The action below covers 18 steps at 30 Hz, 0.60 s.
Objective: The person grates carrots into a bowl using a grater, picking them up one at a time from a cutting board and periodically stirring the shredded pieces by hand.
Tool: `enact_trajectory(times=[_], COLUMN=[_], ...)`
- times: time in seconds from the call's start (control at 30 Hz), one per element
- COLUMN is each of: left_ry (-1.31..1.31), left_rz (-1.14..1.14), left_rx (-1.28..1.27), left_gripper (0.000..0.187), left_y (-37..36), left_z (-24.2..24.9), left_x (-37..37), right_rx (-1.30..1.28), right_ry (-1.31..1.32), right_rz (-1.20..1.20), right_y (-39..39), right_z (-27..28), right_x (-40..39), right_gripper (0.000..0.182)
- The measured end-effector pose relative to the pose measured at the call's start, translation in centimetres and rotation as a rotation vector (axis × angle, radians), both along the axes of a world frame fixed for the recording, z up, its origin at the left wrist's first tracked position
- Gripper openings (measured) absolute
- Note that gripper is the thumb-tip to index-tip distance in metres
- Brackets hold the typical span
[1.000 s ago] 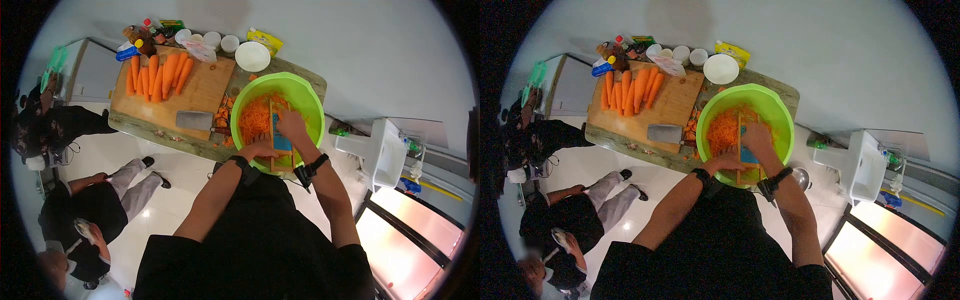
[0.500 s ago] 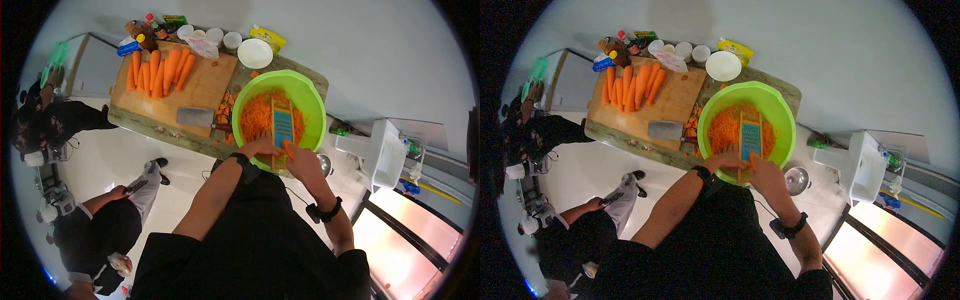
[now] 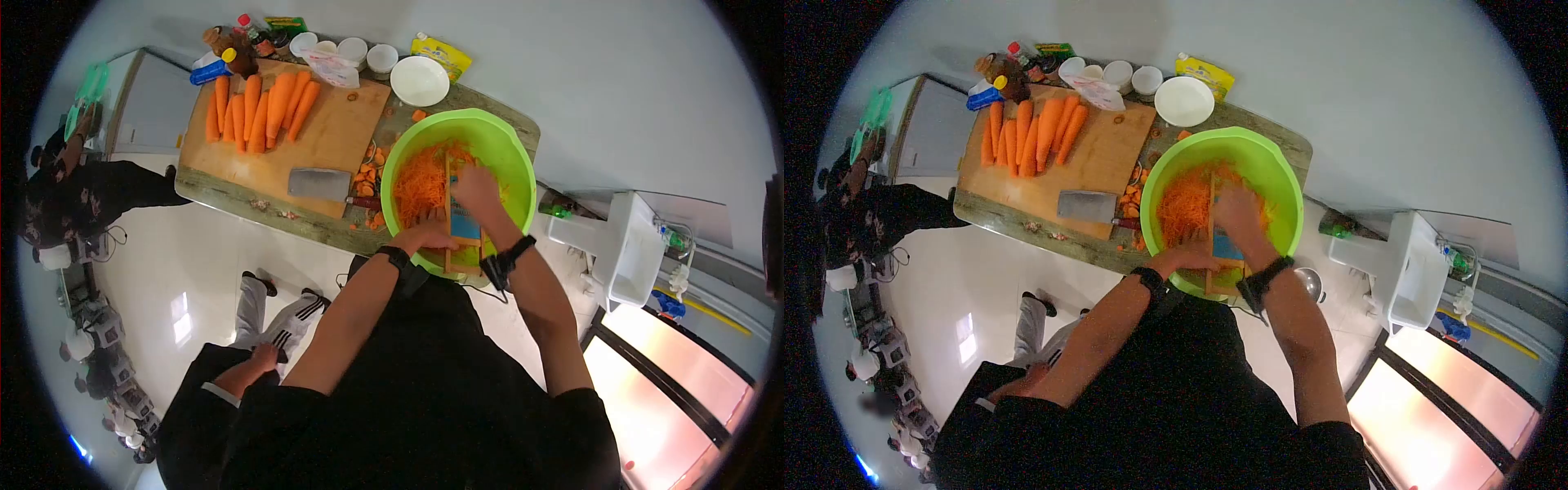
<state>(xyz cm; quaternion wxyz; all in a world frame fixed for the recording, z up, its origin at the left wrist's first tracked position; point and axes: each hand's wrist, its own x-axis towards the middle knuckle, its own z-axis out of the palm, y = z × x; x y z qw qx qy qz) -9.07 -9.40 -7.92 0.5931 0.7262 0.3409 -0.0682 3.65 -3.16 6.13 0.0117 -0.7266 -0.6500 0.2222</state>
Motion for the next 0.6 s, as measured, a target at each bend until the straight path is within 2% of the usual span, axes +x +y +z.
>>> enact_trajectory(times=[0.07,0.1,0.2,0.27,0.3,0.33,0.37,0.4,0.47,0.5,0.57,0.6], left_ry=[0.278,0.283,0.205,0.154,0.151,0.133,0.117,0.116,-0.077,-0.077,0.15,0.15], left_rz=[-0.099,-0.097,-0.044,-0.104,-0.109,-0.126,-0.141,-0.143,-0.147,-0.149,-0.209,-0.211], left_rx=[-0.081,-0.09,-0.069,-0.084,-0.083,-0.091,-0.101,-0.101,-0.265,-0.264,-0.113,-0.114], left_gripper=[0.118,0.118,0.112,0.109,0.109,0.099,0.09,0.09,0.098,0.098,0.11,0.11], left_y=[-0.1,-0.4,-0.1,0.6,0.8,1.1,1.1,0.8,-0.2,0.1,1.2,1.0], left_z=[-1.7,-1.9,-1.7,0.9,2.3,3.8,4.5,2.5,-3.2,-1.5,3.8,3.4], left_x=[0.2,-0.2,0.2,-0.3,-0.5,-0.6,-0.6,-0.5,0.0,-0.1,-0.6,-0.5], right_rx=[-0.113,-0.121,-0.235,-0.325,-0.269,-0.212,-0.214,-0.217,-0.259,-0.299,-0.274,-0.249], right_ry=[-0.094,-0.088,-0.11,-0.122,-0.11,-0.099,-0.078,-0.056,-0.044,-0.031,-0.019,-0.007], right_rz=[0.0,0.003,0.004,0.144,0.158,0.173,0.186,0.199,0.134,0.07,0.089,0.11], right_y=[2.4,2.7,2.9,0.9,-1.1,-3.4,-4.9,-6.1,-8.3,-9.2,-10.8,-11.1], right_z=[0.1,0.6,2.4,3.4,2.2,1.0,3.1,6.1,9.1,9.9,10.6,10.8], right_x=[-0.2,-0.4,0.3,0.6,1.5,2.3,2.0,1.3,0.4,0.2,0.3,0.4], right_gripper=[0.029,0.029,0.028,0.024,0.022,0.021,0.023,0.025,0.024,0.023,0.024,0.026])
